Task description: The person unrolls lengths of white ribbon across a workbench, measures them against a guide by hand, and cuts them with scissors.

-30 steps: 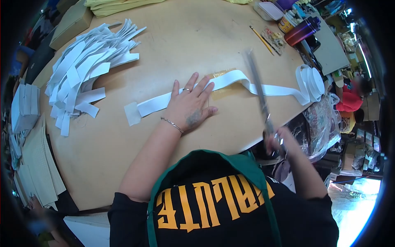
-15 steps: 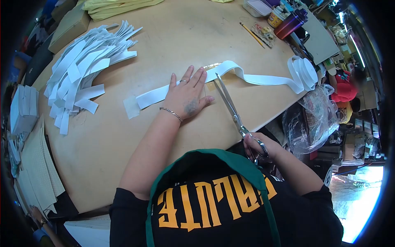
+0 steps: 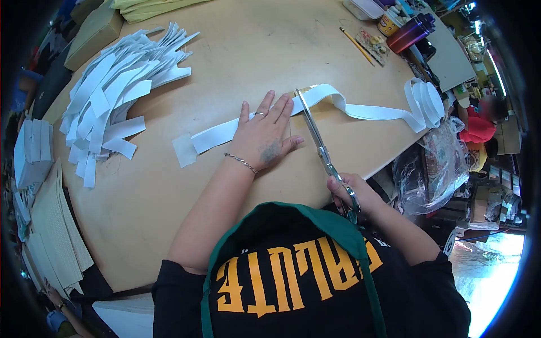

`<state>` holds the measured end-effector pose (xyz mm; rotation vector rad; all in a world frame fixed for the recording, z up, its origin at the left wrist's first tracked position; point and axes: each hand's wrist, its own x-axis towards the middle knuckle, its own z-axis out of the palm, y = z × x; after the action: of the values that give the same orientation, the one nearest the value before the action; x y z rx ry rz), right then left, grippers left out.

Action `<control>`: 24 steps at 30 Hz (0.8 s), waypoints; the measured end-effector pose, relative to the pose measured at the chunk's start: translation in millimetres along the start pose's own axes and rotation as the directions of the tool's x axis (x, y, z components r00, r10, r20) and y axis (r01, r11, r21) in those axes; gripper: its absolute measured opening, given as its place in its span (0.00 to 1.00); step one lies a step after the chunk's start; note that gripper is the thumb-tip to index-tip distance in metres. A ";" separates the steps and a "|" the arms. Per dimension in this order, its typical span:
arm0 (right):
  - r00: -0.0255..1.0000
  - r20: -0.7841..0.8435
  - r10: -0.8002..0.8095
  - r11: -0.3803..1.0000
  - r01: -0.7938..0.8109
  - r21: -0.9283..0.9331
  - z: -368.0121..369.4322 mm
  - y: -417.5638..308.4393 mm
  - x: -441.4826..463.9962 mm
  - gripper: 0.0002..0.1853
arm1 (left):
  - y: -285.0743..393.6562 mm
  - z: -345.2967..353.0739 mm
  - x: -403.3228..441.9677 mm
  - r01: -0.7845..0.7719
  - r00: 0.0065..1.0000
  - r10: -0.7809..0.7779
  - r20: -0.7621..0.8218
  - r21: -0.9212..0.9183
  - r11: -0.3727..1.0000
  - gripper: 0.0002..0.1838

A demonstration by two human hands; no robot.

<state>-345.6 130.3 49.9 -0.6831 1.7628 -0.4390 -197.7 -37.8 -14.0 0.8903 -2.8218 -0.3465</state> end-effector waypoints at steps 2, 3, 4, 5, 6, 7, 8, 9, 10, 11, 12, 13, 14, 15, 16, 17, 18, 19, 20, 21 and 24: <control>1.000 -0.014 -0.009 1.000 0.009 -0.016 1.0 -0.2 -0.6 0.31 | -0.6 -0.1 0.3 -0.004 1.000 0.004 -0.006 -0.005 1.000 0.39; 1.000 -0.021 -0.014 1.000 0.014 -0.021 1.6 -0.2 -0.4 0.31 | -0.6 -0.3 0.4 -0.005 1.000 0.005 -0.006 -0.006 1.000 0.39; 1.000 -0.030 -0.007 1.000 0.006 -0.026 2.5 0.1 0.2 0.31 | -0.8 -0.3 0.3 -0.008 1.000 0.008 -0.004 -0.006 1.000 0.39; 0.999 -0.041 0.000 1.000 -0.002 -0.029 3.3 0.5 0.9 0.31 | -1.2 -0.2 0.4 -0.007 1.000 0.007 -0.007 -0.006 1.000 0.39; 0.999 -0.052 0.008 0.999 -0.010 -0.032 4.2 1.0 1.2 0.31 | -1.3 0.1 0.3 -0.008 1.000 0.008 -0.010 -0.006 1.000 0.39; 0.998 -0.058 0.021 0.999 -0.023 -0.040 4.6 1.0 1.6 0.30 | -1.2 0.5 0.5 -0.010 1.000 0.010 -0.012 -0.006 1.000 0.39; 0.997 -0.064 0.033 0.998 -0.036 -0.050 4.6 0.2 2.1 0.30 | -1.2 0.9 0.7 -0.009 1.000 0.009 -0.013 -0.006 1.000 0.39; 0.996 -0.071 0.046 0.997 -0.050 -0.059 4.6 -0.6 2.0 0.30 | -1.2 1.1 0.6 -0.009 1.000 0.009 -0.014 -0.007 1.000 0.39; 0.996 -0.072 0.055 0.997 -0.059 -0.057 5.3 -1.9 1.5 0.29 | -0.9 1.4 0.4 -0.009 1.000 0.009 -0.015 -0.008 1.000 0.39; 0.995 -0.074 0.061 0.996 -0.065 -0.055 5.9 -3.8 1.3 0.29 | -0.8 1.3 0.6 -0.010 1.000 0.010 -0.012 -0.008 1.000 0.39; 0.995 -0.077 0.066 0.996 -0.070 -0.054 5.8 -5.2 1.4 0.28 | -0.9 0.9 0.8 -0.011 1.000 0.010 -0.011 -0.008 1.000 0.39; 0.995 -0.078 0.069 0.996 -0.073 -0.050 5.6 -5.4 1.6 0.27 | -0.9 0.7 0.7 -0.011 1.000 0.011 -0.008 -0.008 1.000 0.39; 0.994 -0.078 0.072 0.996 -0.076 -0.047 5.2 -5.8 1.7 0.27 | -1.0 0.3 0.7 -0.011 1.000 0.011 -0.005 -0.008 1.000 0.39; 0.994 -0.079 0.075 0.996 -0.079 -0.047 4.8 -5.8 1.8 0.26 | -0.9 0.1 0.9 -0.010 1.000 0.010 -0.002 -0.008 1.000 0.39; 0.994 -0.083 0.072 0.995 -0.077 -0.059 5.3 -5.0 2.2 0.25 | -0.9 0.0 0.9 -0.009 1.000 0.009 -0.001 -0.008 1.000 0.39; 0.994 -0.086 0.069 0.995 -0.075 -0.072 6.4 -3.7 2.6 0.25 | -0.8 -0.1 0.7 -0.008 1.000 0.008 0.002 -0.008 1.000 0.39; 0.994 -0.091 0.065 0.994 -0.073 -0.086 6.6 -2.9 2.6 0.24 | -0.6 -0.2 0.7 -0.007 1.000 0.007 0.004 -0.008 1.000 0.39; 0.994 -0.080 0.078 0.994 -0.084 -0.073 5.4 -2.9 2.6 0.23 | -0.5 -0.4 1.0 -0.007 1.000 0.007 0.004 -0.006 1.000 0.39; 0.994 -0.068 0.089 0.994 -0.093 -0.058 4.1 -2.9 2.5 0.23 | 0.0 -0.5 0.8 -0.005 1.000 0.005 0.010 -0.005 1.000 0.39; 0.993 -0.057 0.099 0.994 -0.102 -0.044 2.8 -2.9 2.0 0.22 | 0.5 -0.6 0.4 -0.003 1.000 0.003 0.016 -0.002 1.000 0.39; 1.000 -0.010 -0.002 1.000 0.002 -0.009 -12.3 2.2 -5.1 0.18 | 0.8 -1.7 1.5 0.004 1.000 -0.004 0.015 -0.004 1.000 0.37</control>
<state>-356.8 134.7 55.9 -0.6901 1.7744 -0.4361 -199.0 -38.4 -12.1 0.8964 -2.8320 -0.3601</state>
